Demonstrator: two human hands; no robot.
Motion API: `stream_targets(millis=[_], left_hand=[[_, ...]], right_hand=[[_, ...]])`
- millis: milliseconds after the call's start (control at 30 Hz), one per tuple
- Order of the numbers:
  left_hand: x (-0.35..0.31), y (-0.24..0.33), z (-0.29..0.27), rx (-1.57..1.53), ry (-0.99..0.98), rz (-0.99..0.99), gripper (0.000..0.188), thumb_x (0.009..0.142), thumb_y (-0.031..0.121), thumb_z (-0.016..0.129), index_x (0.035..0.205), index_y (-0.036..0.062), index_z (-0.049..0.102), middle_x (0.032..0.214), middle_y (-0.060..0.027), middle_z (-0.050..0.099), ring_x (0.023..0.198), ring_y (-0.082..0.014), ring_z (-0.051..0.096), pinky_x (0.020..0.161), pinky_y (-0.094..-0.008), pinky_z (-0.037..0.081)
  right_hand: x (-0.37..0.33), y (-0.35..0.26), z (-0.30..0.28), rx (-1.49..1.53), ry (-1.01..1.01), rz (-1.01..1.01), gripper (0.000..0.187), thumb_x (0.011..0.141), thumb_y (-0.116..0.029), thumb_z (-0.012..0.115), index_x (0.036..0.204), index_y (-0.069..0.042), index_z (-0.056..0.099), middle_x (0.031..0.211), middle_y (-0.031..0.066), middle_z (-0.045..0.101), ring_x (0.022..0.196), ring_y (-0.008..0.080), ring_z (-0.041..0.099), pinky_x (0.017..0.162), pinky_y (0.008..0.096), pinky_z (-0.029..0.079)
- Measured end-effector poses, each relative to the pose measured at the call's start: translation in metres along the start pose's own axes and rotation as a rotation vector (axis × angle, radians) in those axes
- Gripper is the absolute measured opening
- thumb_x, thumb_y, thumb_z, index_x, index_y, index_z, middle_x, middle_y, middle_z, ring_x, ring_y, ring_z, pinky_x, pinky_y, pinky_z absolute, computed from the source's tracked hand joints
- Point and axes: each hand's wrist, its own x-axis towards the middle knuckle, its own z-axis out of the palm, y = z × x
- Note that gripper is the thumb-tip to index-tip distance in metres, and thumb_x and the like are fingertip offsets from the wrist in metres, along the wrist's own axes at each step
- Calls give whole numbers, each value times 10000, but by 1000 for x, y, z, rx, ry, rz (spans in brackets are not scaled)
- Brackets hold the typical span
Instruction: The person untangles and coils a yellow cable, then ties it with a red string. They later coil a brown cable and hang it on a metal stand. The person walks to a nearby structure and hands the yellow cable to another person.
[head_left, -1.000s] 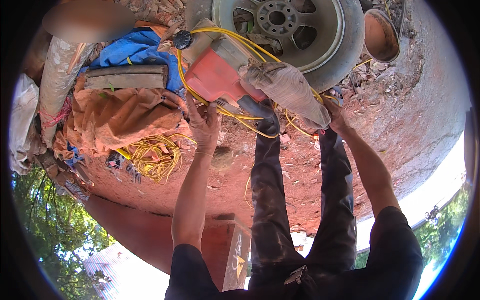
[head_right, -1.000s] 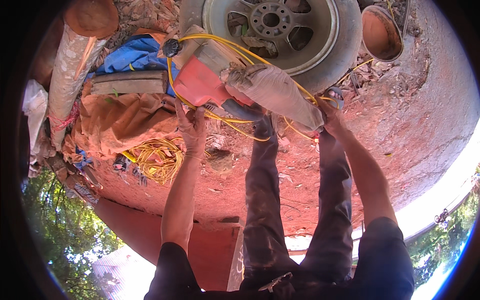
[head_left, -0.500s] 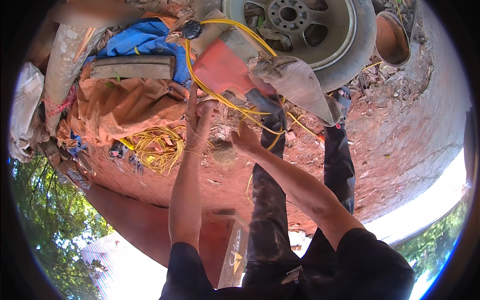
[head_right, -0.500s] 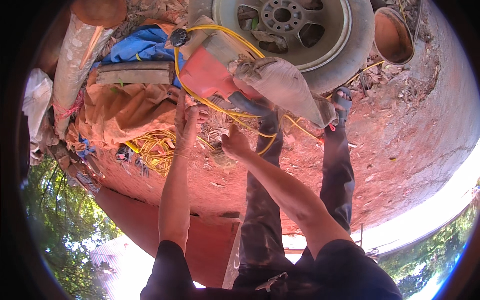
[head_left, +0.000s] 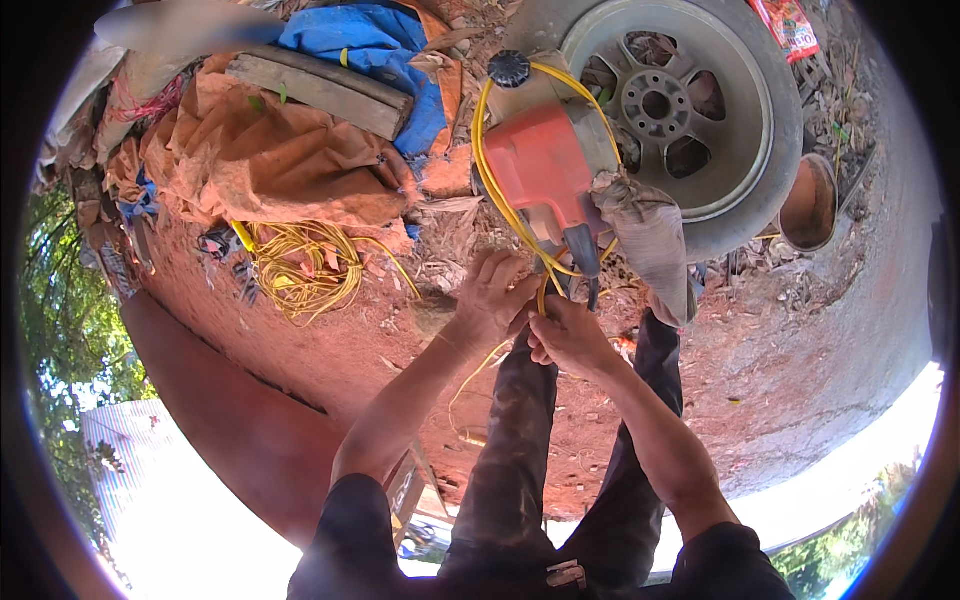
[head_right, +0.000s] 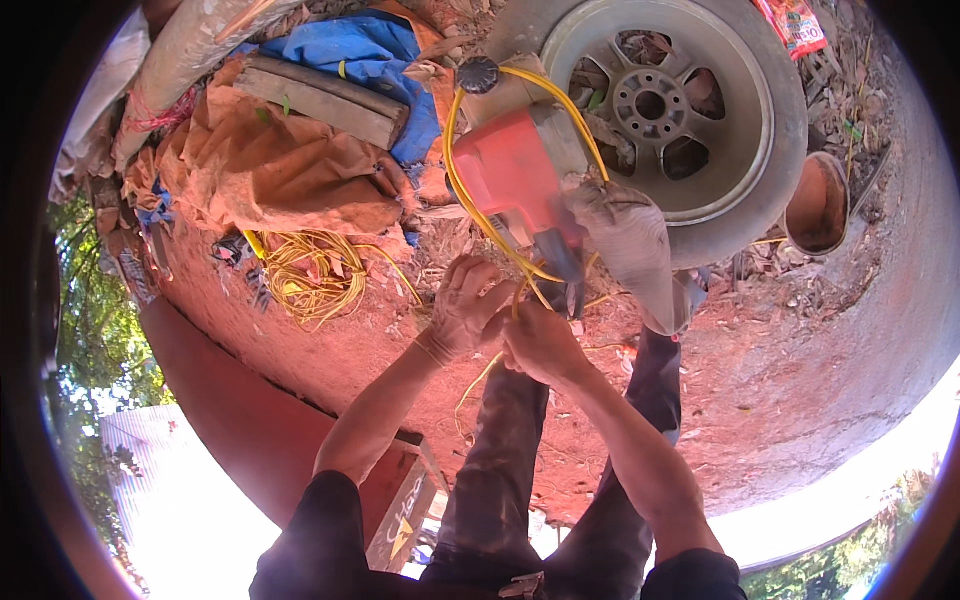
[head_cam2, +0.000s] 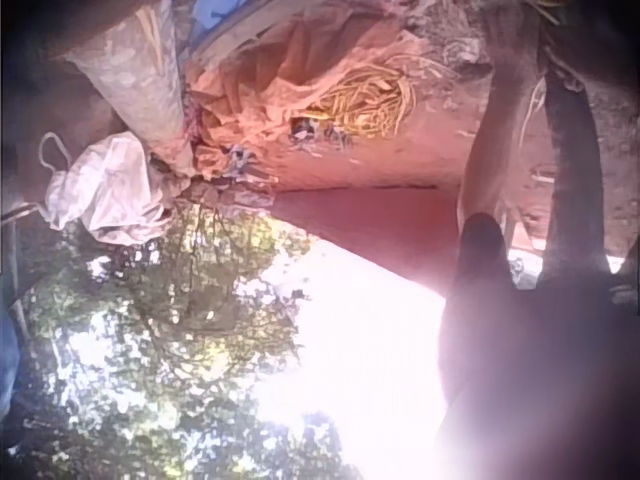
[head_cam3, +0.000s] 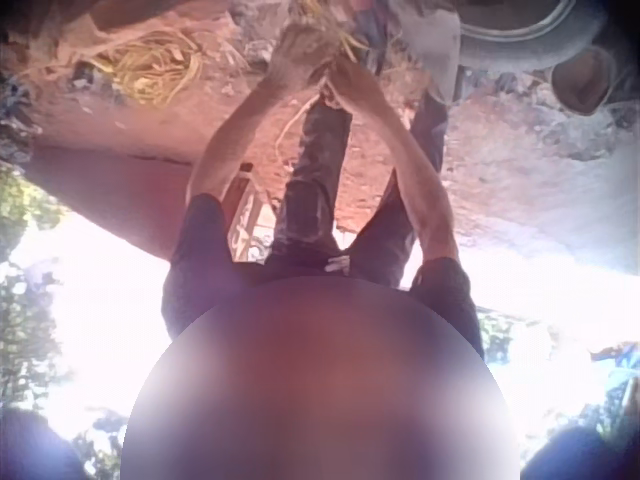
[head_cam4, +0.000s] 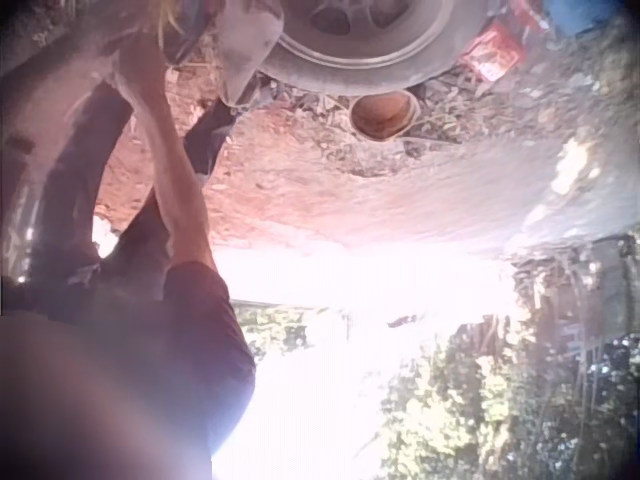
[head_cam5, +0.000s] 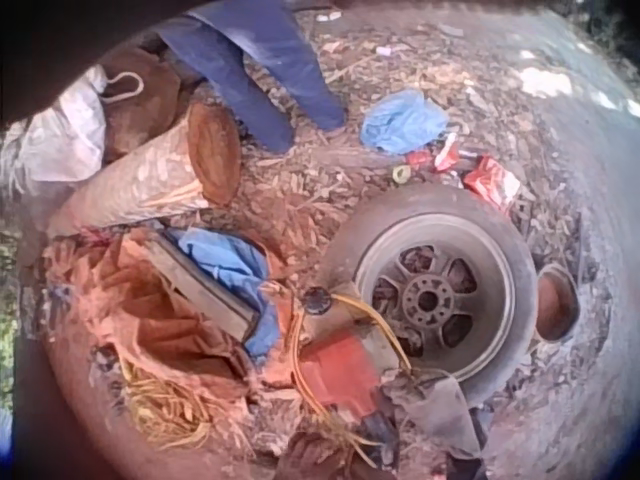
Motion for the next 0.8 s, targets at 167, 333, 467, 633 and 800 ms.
stream_targets(millis=[167,333,467,633,800], left_hand=[[19,-16,-4,150,64,89,583,821,376,695,1353,168,577,1568,-216,304,1485,-413,252,1184,-627,167],[31,-23,9,110,59,102,552,816,372,692,1299,124,589,1545,-261,341,1506,-391,215,1193,-619,183],[28,-19,23,228,128,45,457,791,359,721,1174,120,647,1468,-194,462,1510,-344,220,1193,-606,214],[24,-17,24,274,40,-69,333,857,337,654,1105,114,667,1380,-106,562,1483,-277,294,1183,-617,232],[26,-18,19,192,106,-74,236,842,263,652,999,88,671,1326,-93,592,1462,-241,337,1178,-592,260]], right_hand=[[-29,12,21,-174,54,-266,208,980,-219,572,1014,-14,570,674,102,589,634,212,669,551,378,526],[-102,49,40,-319,21,-379,183,926,-167,676,1022,-26,608,828,128,642,757,193,687,632,327,543],[-159,71,17,-592,-10,-385,140,894,-112,674,1017,-57,638,897,152,686,884,281,712,757,373,556],[-210,9,-73,-554,349,4,108,857,-24,654,959,-14,690,788,102,699,693,170,700,602,306,547],[-233,-120,-156,-832,135,38,93,816,-25,611,864,21,675,751,161,717,703,220,730,626,326,585]])
